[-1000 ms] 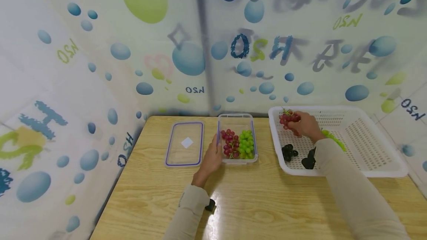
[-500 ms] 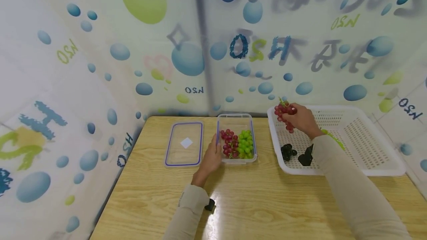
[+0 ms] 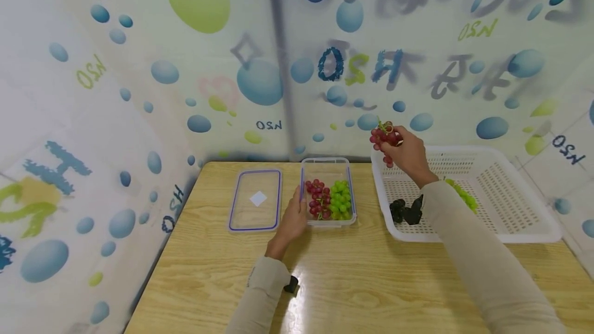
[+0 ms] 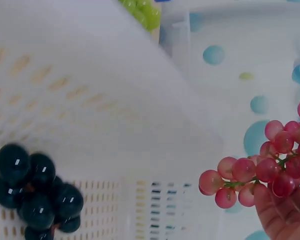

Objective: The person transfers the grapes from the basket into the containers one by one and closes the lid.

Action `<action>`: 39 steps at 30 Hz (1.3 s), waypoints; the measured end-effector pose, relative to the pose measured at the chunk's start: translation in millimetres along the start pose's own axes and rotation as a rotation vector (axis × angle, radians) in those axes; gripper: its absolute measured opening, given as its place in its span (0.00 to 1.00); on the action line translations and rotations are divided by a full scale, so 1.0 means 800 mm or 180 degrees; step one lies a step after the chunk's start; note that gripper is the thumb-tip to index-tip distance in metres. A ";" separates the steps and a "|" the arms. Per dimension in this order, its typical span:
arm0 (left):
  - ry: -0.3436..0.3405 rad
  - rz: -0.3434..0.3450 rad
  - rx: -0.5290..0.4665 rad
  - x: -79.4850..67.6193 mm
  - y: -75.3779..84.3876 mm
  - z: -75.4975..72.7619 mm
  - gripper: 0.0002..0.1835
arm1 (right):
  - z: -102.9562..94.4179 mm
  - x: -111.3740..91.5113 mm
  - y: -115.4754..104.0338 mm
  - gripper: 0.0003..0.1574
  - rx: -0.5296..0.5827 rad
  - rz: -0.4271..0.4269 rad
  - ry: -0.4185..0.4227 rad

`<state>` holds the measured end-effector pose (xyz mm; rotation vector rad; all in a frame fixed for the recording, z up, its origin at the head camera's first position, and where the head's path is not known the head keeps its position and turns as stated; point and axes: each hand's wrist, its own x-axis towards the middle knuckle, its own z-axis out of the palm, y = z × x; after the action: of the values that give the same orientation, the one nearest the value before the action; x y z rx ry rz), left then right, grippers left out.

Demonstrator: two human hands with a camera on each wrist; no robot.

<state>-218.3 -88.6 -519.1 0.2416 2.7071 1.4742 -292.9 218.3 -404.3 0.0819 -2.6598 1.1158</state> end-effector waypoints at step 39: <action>0.0077 0.0072 0.0072 0.001 -0.005 0.000 0.29 | 0.106 0.007 -0.074 0.36 0.0166 -0.0465 -0.0702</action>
<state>-219.8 -90.4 -522.4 0.2581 2.7506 1.4625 -307.4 116.9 -419.3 0.4253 -2.7599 1.1896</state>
